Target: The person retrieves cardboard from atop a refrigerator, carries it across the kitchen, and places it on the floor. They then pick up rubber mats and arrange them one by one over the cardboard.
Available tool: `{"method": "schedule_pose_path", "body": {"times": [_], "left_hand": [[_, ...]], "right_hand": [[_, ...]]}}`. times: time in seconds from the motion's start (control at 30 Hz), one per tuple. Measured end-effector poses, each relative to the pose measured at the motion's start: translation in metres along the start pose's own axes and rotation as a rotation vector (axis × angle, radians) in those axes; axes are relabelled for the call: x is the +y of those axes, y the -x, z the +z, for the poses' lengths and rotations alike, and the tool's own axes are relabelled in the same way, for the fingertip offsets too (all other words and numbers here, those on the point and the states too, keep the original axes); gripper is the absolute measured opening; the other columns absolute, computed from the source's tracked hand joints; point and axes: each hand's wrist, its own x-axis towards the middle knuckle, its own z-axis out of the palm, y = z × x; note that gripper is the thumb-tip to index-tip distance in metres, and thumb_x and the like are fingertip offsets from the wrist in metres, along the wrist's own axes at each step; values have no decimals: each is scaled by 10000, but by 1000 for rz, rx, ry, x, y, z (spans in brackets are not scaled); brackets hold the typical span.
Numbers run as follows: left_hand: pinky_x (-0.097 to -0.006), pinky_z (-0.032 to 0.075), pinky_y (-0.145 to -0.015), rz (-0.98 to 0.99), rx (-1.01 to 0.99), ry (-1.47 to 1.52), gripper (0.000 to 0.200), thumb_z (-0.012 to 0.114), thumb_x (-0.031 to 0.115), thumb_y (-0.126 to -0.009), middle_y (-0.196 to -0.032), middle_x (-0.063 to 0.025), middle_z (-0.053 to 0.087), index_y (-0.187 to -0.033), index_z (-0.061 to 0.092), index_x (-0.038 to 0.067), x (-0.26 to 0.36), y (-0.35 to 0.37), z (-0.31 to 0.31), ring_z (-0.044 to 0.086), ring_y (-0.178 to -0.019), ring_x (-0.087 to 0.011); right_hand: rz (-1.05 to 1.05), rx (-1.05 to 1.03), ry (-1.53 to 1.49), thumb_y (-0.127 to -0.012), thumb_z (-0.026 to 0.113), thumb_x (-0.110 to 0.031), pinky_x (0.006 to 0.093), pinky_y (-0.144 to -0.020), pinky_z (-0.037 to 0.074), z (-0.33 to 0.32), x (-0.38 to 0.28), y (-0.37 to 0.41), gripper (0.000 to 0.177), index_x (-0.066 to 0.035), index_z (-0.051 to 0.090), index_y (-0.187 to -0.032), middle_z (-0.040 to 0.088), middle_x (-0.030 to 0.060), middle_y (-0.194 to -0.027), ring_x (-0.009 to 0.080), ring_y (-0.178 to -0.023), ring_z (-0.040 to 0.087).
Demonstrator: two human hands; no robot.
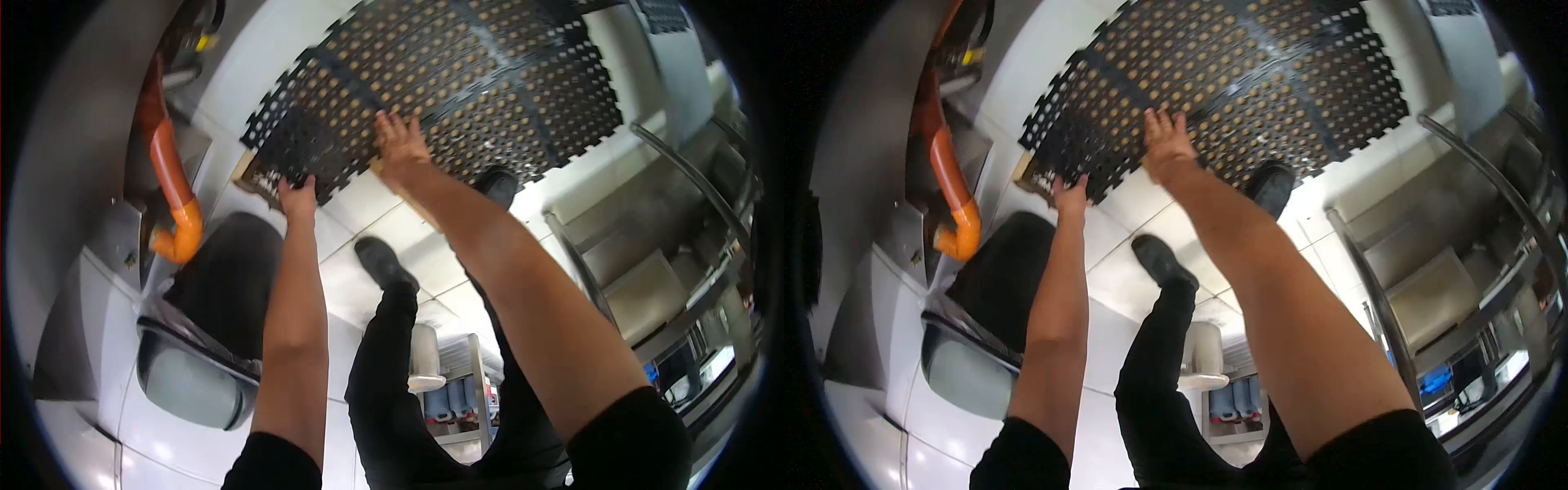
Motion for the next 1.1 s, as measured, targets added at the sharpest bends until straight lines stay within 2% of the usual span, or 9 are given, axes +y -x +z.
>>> {"method": "schedule_pose_path", "body": {"times": [0.03,0.17,0.33,0.43,0.6,0.63,0.77,0.9,1.1], "left_hand": [[-407,415,-1095,37,117,-195,818,821,254,-805,-1389,-229,548,-1454,420,-42,3,8,10,516,-1306,-338],[-458,433,-1072,372,-82,-484,771,814,297,-765,-1384,-251,524,-1401,495,0,22,52,33,521,-1263,-403],[-421,425,-1082,301,-403,-457,710,798,216,-806,-1379,-232,547,-1412,489,12,38,82,75,523,-1284,-365],[-384,426,-1068,176,-516,-327,662,773,158,-831,-1388,-209,564,-1414,496,8,84,121,89,540,-1271,-311],[-383,436,-1056,184,-566,-283,636,765,200,-848,-1397,-201,555,-1402,517,9,105,162,113,544,-1253,-323],[-384,438,-1053,204,-568,-285,634,766,206,-850,-1390,-202,557,-1399,520,9,103,168,117,546,-1246,-323],[-398,446,-1051,151,-544,-317,613,780,240,-848,-1354,-210,570,-1367,545,11,72,196,121,551,-1230,-323],[-409,461,-1045,89,-570,-393,652,760,331,-865,-1373,-209,568,-1394,522,33,66,221,111,555,-1256,-322],[-356,430,-1066,-158,-708,-32,579,694,337,-949,-1403,-159,560,-1406,511,33,128,257,85,543,-1269,-259]], "right_hand": [[12,45,-84,-946,573,-314,555,-1210,159,-1,6,-1,776,-32,235,-1585,109,125,-1685,308,-1549,107],[116,365,-490,-852,683,-340,497,-1135,347,-21,78,37,615,-93,529,-1393,448,144,-1503,351,-1392,402],[631,875,-800,-833,651,-207,460,-986,473,-52,226,103,400,-21,607,-1185,559,203,-1214,393,-1146,548],[754,1165,-553,-841,667,-182,480,-978,477,-70,346,117,401,-21,597,-1201,567,208,-1208,379,-1152,560],[870,1206,-314,-866,696,-337,504,-936,513,-136,493,130,507,-49,583,-1267,568,197,-1262,410,-1129,565],[876,1073,-310,-868,697,-438,508,-938,518,-141,512,124,588,-51,567,-1291,554,191,-1300,407,-1172,554],[1029,880,-291,-845,696,-574,507,-956,510,-156,521,109,705,-56,575,-1307,565,166,-1306,386,-1200,550],[969,944,-374,-800,764,-539,486,-953,518,-153,524,111,625,-67,646,-1193,575,167,-1265,371,-1178,567],[806,1226,-827,-737,849,-388,431,-834,535,-109,485,108,583,5,598,-1088,716,188,-952,377,-893,692]]}}
